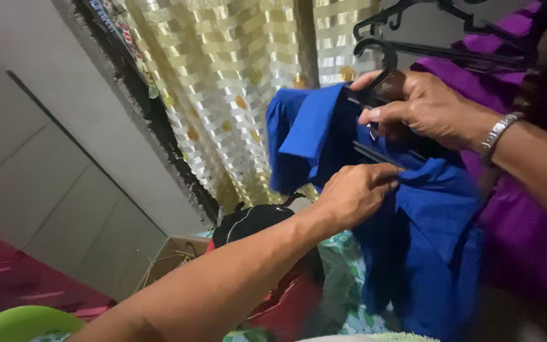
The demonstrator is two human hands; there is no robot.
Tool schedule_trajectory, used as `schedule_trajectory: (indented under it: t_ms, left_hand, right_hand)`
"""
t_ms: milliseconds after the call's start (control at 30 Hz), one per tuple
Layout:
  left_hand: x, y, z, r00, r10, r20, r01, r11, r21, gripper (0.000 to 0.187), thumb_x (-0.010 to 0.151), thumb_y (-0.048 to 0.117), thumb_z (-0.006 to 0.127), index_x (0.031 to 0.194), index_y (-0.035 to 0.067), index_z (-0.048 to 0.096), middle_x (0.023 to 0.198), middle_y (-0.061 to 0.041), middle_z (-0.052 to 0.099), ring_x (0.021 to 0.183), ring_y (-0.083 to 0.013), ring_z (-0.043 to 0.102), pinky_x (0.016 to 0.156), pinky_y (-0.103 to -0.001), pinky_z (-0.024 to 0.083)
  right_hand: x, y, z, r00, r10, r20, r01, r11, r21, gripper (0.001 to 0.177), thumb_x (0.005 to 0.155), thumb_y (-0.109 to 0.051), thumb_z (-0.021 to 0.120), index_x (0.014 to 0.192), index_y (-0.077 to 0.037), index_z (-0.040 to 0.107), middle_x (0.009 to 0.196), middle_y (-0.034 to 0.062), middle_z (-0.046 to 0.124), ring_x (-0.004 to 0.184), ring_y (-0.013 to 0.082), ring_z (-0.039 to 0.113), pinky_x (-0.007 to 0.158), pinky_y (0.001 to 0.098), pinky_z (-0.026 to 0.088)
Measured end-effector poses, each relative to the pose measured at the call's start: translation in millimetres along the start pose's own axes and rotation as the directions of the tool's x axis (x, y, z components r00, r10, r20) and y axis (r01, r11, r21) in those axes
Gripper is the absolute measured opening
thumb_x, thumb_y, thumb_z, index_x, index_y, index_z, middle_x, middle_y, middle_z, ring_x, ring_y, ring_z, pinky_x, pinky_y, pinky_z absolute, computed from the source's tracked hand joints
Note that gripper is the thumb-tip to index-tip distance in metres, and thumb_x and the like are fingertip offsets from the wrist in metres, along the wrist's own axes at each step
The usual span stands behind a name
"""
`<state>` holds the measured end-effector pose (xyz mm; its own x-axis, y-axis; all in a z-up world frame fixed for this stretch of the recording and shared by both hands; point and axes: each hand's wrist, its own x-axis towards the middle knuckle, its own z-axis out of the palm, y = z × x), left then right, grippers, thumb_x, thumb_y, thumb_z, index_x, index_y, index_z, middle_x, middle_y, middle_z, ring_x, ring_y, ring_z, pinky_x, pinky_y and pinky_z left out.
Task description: The person places a purple vest, a blue shirt, and a black jacket onto hangers and hangs them one at a time on a wooden pole rack. The person buttons the blue shirt and zips the black jacket before placing them on the hangers.
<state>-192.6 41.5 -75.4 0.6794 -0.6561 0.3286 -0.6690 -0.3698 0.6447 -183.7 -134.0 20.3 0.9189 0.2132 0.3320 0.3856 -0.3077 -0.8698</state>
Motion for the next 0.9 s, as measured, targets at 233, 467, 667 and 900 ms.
schedule_trajectory:
  t_ms: [233,467,667,900]
  left_hand:
    - [11.5,20.1,4.7,1.000,0.004,-0.017,-0.003,1.000,0.014,0.033,0.096,0.030,0.062,0.126,0.020,0.070,0.108,-0.011,0.078,0.104,-0.0296,0.074,0.090,-0.041,0.056]
    - [21.6,-11.2,5.1,0.975,0.220,0.029,-0.214,0.967,-0.136,0.031,0.097,0.024,0.065,0.127,0.018,0.068,0.112,-0.008,0.078,0.105,-0.0220,0.077,0.094,-0.035,0.059]
    - [25.0,-9.6,17.8,0.949,0.290,0.127,-0.264,0.946,-0.186,0.030,0.097,0.020,0.068,0.125,0.010,0.068,0.118,-0.009,0.077,0.113,-0.0231,0.073,0.098,-0.035,0.054]
    - [26.1,-30.2,-19.2,0.995,0.063,0.080,-0.053,0.990,-0.127,0.033,0.094,0.020,0.066,0.125,0.010,0.069,0.111,-0.011,0.078,0.107,-0.0221,0.075,0.094,-0.034,0.056]
  right_hand:
    - [-2.1,-3.4,7.7,0.998,0.047,-0.029,-0.048,0.998,-0.036,0.047,0.092,-0.005,0.063,0.137,-0.018,0.062,0.095,0.0054,0.072,0.074,0.0097,0.063,0.063,0.0274,0.054]
    - [5.6,11.5,6.1,0.993,0.080,-0.089,-0.063,0.982,0.177,0.046,0.092,0.007,0.056,0.134,-0.014,0.059,0.098,0.0124,0.070,0.074,0.0145,0.068,0.064,0.0290,0.060]
    - [12.0,22.1,8.8,0.981,-0.003,-0.195,0.064,0.950,0.305,0.051,0.085,0.015,0.057,0.128,-0.012,0.049,0.102,0.0140,0.069,0.078,0.0183,0.071,0.067,0.0337,0.062]
    - [8.6,9.4,-3.4,0.984,0.162,0.078,-0.171,0.977,0.131,0.046,0.087,0.012,0.055,0.126,-0.012,0.055,0.104,0.0173,0.074,0.075,0.0179,0.068,0.069,0.0321,0.058]
